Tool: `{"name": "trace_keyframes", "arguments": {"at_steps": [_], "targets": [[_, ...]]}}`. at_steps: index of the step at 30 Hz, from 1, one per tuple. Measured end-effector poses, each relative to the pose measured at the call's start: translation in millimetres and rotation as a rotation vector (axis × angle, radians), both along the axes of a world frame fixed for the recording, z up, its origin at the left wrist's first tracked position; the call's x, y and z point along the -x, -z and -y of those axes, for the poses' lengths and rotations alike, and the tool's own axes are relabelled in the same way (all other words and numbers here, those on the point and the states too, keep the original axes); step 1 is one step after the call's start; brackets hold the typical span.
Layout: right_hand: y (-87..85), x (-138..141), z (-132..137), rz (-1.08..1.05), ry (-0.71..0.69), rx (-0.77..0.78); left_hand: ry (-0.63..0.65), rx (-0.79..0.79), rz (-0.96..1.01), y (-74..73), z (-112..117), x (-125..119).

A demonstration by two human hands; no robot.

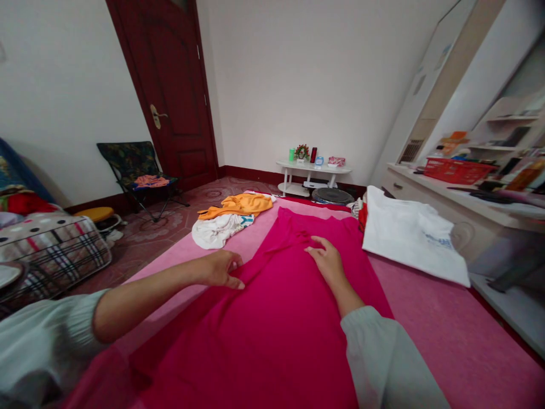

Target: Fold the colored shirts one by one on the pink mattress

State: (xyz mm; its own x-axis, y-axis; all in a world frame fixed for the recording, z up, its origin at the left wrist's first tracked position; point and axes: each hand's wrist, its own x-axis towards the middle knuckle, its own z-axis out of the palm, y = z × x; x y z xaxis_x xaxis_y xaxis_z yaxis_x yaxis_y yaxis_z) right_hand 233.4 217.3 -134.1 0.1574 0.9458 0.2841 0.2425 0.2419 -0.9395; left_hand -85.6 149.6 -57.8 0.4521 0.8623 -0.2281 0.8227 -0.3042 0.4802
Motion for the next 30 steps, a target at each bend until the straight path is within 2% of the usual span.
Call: {"name": "trace_keyframes", "arguments": {"at_steps": [3, 6, 8, 12, 17, 21, 23, 25, 28, 30], "targets": [[-6.4, 21.5, -8.3, -0.218, -0.078, 0.166, 0.026, 0.179, 0.055, -8.9, 33.6, 24.4], [-11.9, 37.5, -20.2, -0.368, -0.111, 0.291, -0.004, 0.378, 0.160, -16.3, 58.3, 39.7], [-12.5, 43.6, -27.8, -0.405, -0.094, 0.298, -0.031, 0.454, 0.215, -21.0, 69.4, 45.3], [-9.4, 46.3, -36.1, -0.518, -0.058, 0.247, -0.041, 0.437, 0.262, -35.2, 82.4, 44.0], [-14.3, 32.9, -41.1, -0.633, -0.012, 0.147, -0.067, 0.287, 0.275, -66.2, 92.9, 11.5], [-21.9, 11.9, -46.6, -0.696, 0.018, 0.023, 0.033, 0.197, 0.235, -86.6, 100.5, -33.2], [-22.0, 3.9, -46.7, -0.651, 0.033, 0.012, 0.084, 0.173, 0.180, -89.8, 102.9, -52.9], [-18.7, 1.3, -45.0, -0.501, 0.012, 0.051, 0.121, 0.157, 0.110, -88.8, 104.0, -66.1], [-9.1, 8.2, -43.9, -0.237, -0.051, 0.132, 0.111, 0.162, 0.045, -85.2, 104.0, -72.2], [-2.8, 15.7, -46.7, -0.162, -0.059, 0.150, 0.081, 0.170, 0.026, -84.6, 103.6, -70.1]]}}
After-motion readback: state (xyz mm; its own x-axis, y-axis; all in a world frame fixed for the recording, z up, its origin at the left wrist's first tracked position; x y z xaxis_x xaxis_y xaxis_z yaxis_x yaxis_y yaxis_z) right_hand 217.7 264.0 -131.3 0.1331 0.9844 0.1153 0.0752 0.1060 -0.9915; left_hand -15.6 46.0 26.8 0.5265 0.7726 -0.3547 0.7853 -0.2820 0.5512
